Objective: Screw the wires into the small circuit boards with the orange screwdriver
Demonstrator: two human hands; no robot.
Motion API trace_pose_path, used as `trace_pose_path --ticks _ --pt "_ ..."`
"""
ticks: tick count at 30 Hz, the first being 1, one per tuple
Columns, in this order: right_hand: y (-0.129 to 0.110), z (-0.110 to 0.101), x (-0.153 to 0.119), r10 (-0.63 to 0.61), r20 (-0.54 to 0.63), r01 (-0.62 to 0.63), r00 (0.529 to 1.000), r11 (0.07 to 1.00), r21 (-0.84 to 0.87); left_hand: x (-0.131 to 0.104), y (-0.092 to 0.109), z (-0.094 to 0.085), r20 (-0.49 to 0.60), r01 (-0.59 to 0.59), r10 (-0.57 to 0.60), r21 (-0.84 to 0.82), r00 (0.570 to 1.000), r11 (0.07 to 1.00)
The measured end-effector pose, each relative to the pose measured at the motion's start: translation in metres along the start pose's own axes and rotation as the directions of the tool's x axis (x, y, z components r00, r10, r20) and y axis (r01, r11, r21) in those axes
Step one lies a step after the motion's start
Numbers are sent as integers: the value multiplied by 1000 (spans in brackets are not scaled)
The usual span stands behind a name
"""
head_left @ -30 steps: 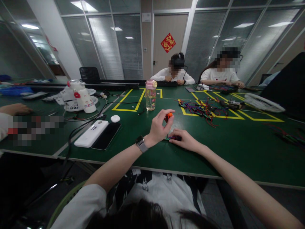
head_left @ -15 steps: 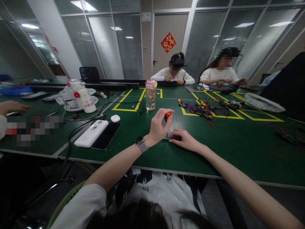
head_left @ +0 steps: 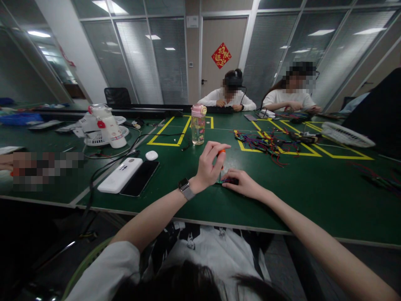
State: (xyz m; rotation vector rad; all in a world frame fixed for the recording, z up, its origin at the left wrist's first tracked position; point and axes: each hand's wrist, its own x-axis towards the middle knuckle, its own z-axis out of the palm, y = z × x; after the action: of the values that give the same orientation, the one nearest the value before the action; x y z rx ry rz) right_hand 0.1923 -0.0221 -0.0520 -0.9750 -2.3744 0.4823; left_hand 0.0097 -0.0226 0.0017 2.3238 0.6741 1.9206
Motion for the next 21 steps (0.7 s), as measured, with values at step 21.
trace_pose_path --ticks 21 --pt "-1 0 1 0 -6 0 1000 1000 -4 1 -4 3 -53 4 -1 44 999 999"
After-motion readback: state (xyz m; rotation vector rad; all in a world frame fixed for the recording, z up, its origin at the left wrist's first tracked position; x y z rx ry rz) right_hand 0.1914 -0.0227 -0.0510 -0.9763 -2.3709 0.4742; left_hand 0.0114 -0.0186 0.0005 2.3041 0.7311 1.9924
